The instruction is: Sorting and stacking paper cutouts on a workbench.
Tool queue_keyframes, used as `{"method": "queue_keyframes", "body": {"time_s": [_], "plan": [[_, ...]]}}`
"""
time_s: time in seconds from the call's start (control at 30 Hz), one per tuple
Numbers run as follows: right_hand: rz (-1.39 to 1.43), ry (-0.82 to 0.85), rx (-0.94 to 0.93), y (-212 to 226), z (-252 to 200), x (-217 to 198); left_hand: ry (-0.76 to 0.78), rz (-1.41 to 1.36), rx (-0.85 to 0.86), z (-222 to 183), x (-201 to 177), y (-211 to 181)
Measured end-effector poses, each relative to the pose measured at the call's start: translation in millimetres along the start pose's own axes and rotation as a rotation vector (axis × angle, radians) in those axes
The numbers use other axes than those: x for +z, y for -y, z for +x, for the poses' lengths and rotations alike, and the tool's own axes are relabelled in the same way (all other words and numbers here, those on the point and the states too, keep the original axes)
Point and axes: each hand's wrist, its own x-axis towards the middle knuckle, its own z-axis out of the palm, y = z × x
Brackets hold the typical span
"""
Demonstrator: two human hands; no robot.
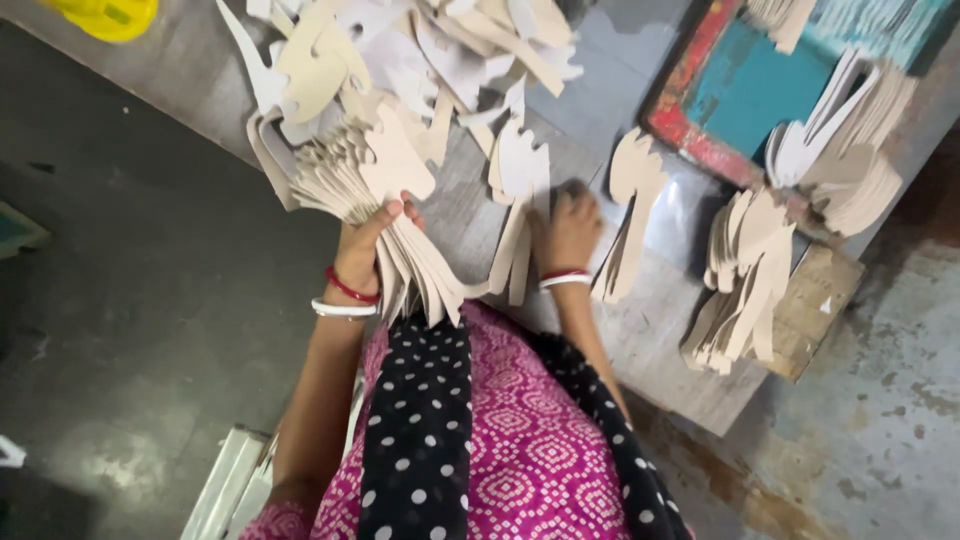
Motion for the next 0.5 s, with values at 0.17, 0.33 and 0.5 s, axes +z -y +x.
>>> {"method": "queue_keyframes", "body": {"time_s": [0.17,0.33,0.5], "plan": [[0.364,0.117,0.237,0.0,-10.5,17.5,-0.011,0.008,-0.03,11.7,-6.8,10.4],[0.743,0.022,0.431,46.4,28.8,-55.0,0.007,0.007,-0.048,13.1,-1.0,17.5],[0.56,0.078,-0.237,103.8,32.4,-87.0,0.031,0.039,-0.031,29.4,-4.1,38.9]]}}
